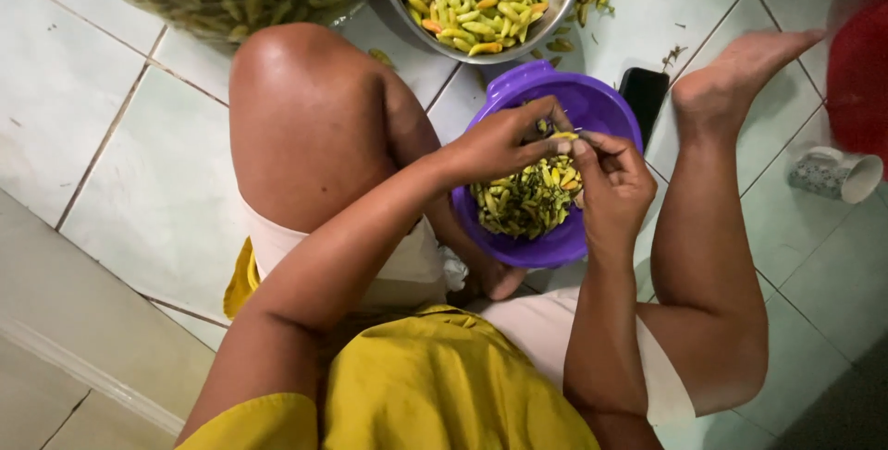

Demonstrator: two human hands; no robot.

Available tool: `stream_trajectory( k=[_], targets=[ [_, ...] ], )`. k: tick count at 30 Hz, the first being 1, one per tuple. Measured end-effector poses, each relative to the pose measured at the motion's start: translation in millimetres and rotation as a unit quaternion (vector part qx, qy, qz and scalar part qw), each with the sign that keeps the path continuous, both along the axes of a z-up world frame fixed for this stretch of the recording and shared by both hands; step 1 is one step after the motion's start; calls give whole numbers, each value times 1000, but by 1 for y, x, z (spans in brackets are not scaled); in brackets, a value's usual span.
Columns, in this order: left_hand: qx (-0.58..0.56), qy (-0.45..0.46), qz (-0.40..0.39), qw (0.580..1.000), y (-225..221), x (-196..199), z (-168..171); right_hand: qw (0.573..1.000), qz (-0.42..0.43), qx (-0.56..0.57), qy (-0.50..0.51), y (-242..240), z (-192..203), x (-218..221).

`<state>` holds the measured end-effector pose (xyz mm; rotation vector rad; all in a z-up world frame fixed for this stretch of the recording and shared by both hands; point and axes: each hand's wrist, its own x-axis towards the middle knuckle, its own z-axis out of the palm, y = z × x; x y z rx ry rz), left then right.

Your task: Removing stems from green and yellow chilies by hand and sorting them into a bowl.

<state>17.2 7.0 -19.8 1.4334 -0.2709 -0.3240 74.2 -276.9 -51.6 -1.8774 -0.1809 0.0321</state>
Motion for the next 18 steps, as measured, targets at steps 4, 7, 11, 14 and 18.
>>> stream_trajectory(
  k=[4, 7, 11, 14, 18],
  targets=[
    [18, -18, 16, 1000, 7, 5, 2, 994, -31, 54, 91, 49, 38, -49],
    [-16, -19, 17, 1000, 14, 7, 5, 986, -42, 81, 137, 75, 58, -61],
    [-60, -11, 67, 996, 13, 15, -14, 974, -65, 108, 189, 85, 63, -57],
    [-112, -28, 140, 983, 12, 29, -43, 988, -31, -74, 130, 76, 31, -49],
    [-70, -3, 200, 977, 26, 28, -20, 973, 69, -220, 8, 83, -12, -43]
  ],
)
